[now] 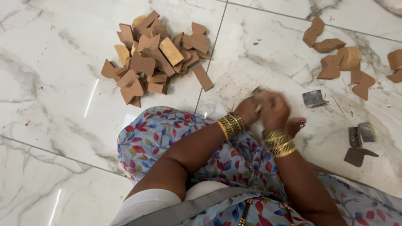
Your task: The person sits on the floor and sands small wooden cutout pieces one at a time using a sanding block, rubbing the edges of each piece and setting finished pieces on a pile beside them.
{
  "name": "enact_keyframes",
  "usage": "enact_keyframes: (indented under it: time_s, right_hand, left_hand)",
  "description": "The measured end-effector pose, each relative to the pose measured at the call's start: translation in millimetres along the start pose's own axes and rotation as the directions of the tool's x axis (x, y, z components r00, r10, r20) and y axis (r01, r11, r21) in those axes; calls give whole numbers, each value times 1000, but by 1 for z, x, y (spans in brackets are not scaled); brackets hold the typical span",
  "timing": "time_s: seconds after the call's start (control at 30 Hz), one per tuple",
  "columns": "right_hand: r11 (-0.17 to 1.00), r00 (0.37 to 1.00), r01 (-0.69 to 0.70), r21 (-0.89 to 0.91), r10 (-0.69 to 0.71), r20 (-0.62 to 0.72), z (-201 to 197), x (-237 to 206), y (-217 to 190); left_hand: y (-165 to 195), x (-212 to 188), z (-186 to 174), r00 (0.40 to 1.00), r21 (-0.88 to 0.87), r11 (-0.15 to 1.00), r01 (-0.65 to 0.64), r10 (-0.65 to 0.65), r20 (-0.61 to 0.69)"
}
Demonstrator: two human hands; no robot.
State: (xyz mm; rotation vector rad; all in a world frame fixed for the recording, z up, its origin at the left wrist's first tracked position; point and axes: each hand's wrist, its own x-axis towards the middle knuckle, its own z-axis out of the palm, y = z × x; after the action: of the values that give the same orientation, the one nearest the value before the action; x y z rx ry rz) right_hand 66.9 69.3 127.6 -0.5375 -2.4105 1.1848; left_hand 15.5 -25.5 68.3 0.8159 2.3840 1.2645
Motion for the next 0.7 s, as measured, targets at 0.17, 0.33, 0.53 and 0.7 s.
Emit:
enact_keyframes:
  time_s: [0.17,0.33,0.53,0.7]
  right_hand:
    - [967,985,-168,190,157,72,0,2,-1]
    - [946,990,112,305,-132,42,0,2,0]
    - [918,996,-87,387,78,40,0,-2,3]
    - [991,996,-22,130,11,85,-2,-1,8]
  left_hand:
    - [-9,4,6,993,-141,986,90,-79,83]
    - [-9,9,6,999,-23,1000,12,-11,44]
    - [3,-4,-3,994,-240,964,113,-108,31]
    - [10,-3,-5,991,-132,990,-45,28,-131]
